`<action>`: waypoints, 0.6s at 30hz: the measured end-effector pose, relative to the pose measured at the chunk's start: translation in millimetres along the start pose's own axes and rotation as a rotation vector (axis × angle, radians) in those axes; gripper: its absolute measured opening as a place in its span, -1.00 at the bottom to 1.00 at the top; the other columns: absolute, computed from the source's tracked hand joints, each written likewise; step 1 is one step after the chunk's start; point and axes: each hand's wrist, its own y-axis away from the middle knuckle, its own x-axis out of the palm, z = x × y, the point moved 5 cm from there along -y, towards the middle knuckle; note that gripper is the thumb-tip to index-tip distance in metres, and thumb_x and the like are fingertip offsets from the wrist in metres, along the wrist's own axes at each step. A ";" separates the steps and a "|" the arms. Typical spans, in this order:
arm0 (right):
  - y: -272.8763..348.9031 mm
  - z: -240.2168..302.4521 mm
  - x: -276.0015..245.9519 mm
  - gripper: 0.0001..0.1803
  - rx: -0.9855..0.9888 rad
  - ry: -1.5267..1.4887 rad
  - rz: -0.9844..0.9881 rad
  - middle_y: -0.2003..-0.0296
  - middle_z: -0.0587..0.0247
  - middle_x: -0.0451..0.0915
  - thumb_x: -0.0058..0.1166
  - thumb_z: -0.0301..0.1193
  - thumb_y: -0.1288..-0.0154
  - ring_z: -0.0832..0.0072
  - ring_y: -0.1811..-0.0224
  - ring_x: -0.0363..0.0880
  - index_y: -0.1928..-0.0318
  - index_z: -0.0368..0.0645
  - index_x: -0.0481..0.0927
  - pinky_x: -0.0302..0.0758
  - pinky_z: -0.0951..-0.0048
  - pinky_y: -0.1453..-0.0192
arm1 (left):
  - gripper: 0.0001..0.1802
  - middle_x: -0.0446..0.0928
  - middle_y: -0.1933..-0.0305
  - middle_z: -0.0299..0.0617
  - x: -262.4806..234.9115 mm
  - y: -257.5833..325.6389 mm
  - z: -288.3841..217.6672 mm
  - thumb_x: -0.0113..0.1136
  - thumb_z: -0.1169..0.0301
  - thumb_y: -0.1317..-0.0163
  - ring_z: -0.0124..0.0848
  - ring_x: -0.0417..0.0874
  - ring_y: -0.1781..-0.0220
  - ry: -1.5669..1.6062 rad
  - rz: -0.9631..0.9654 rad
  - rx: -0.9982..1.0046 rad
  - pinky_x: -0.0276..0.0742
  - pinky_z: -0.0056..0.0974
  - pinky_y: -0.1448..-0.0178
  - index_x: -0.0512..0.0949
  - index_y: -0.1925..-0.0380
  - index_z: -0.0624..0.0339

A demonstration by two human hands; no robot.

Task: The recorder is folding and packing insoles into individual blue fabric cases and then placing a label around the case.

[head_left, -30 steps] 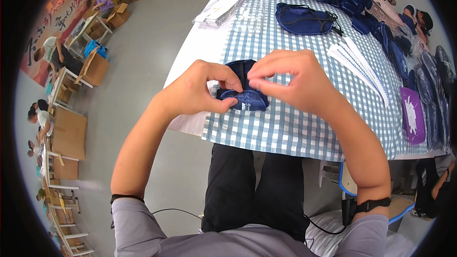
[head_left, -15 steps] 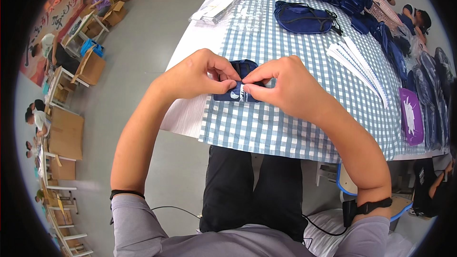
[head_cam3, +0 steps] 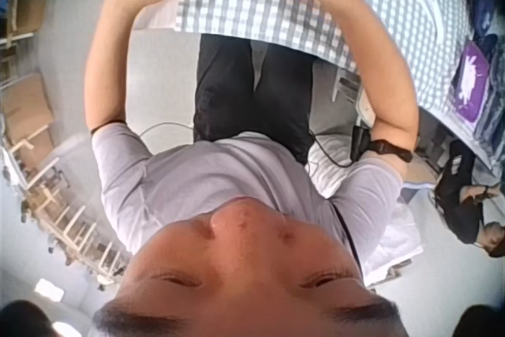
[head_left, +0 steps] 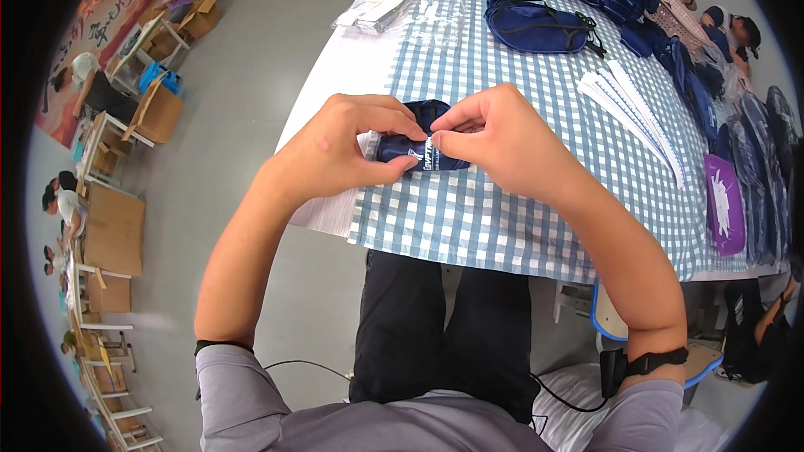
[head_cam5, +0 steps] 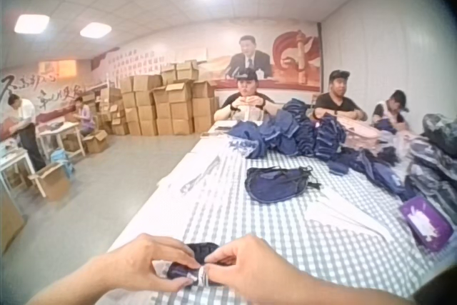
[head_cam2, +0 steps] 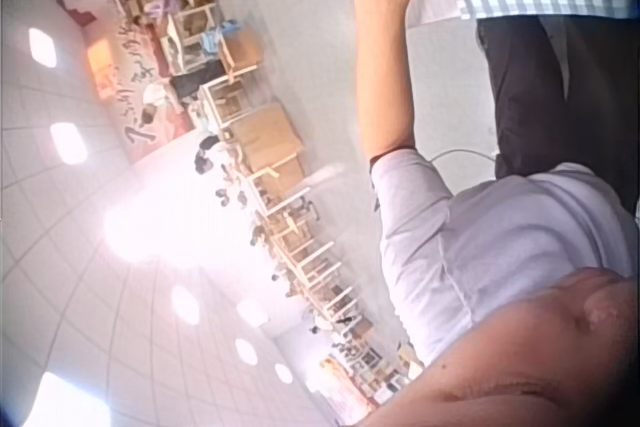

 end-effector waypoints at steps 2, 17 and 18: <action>-1.1 0.6 0.2 -0.68 0.020 -0.027 0.020 0.30 -0.14 0.85 0.36 -0.40 -0.28 0.34 0.31 0.83 0.15 -0.49 0.85 0.70 0.36 0.17 | -0.68 0.83 0.07 -0.02 -0.6 0.1 1.3 0.58 0.55 -0.03 -0.14 0.85 0.02 0.002 -0.001 -0.013 0.76 -0.13 -0.16 0.83 0.15 0.31; 9.3 9.4 -0.1 -0.68 0.082 0.054 -0.033 0.40 -0.07 0.82 0.41 -0.39 -0.29 0.42 0.36 0.80 0.18 -0.50 0.84 0.67 0.41 0.23 | -0.68 0.85 0.08 -0.05 -0.5 -2.1 9.0 0.59 0.57 -0.02 -0.16 0.85 0.02 0.089 0.031 -0.021 0.75 -0.15 -0.18 0.84 0.15 0.29; 8.3 7.6 -1.8 -0.68 0.081 0.056 -0.034 0.40 -0.07 0.82 0.41 -0.39 -0.29 0.42 0.36 0.80 0.18 -0.50 0.84 0.67 0.41 0.23 | -0.68 0.85 0.08 -0.06 -0.5 -2.5 9.3 0.60 0.57 -0.02 -0.17 0.85 0.02 0.102 0.038 -0.022 0.75 -0.15 -0.19 0.84 0.15 0.28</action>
